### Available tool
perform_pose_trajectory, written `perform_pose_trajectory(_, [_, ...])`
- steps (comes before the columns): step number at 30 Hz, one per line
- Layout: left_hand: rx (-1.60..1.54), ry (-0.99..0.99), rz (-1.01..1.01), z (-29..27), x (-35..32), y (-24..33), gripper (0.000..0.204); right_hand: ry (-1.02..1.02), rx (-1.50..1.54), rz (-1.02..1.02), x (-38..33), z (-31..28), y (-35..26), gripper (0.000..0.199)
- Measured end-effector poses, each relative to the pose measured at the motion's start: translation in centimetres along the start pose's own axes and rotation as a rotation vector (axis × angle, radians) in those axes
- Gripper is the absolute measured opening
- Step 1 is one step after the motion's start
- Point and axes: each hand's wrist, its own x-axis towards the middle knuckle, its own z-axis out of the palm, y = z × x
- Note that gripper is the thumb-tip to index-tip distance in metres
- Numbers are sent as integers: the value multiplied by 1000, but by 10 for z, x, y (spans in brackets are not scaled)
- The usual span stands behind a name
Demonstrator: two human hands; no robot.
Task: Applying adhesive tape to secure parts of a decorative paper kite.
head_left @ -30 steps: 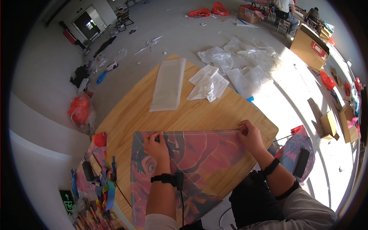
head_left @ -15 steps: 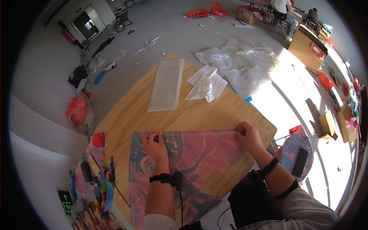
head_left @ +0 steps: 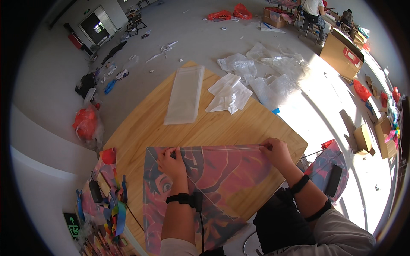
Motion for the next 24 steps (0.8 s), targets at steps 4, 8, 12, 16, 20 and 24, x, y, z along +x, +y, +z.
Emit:
perform_pose_trajectory(4, [3,5,7,0,0,-1,19,-15,-16,7,1,-1,-1,15])
perform_pose_trajectory(8, [12,1,5,1,0,-1,19,1,-7,-10,2,0,2,14])
perform_pose_trajectory(12, [14,6,13,0,0,0,18,26,9,-37,2,-1,1,14])
perform_pose_trajectory(16, [8,4,3,0,-1,0,17,-2,64,30,2,-2,-1,13])
perform_pose_trajectory(20, [3,8,14,0,-1,-1,18,-8,14,28,4,-3,-1,13])
perform_pose_trajectory(24, [5,18,22,1,0,-2,18,40,-19,-28,3,-3,-2,12])
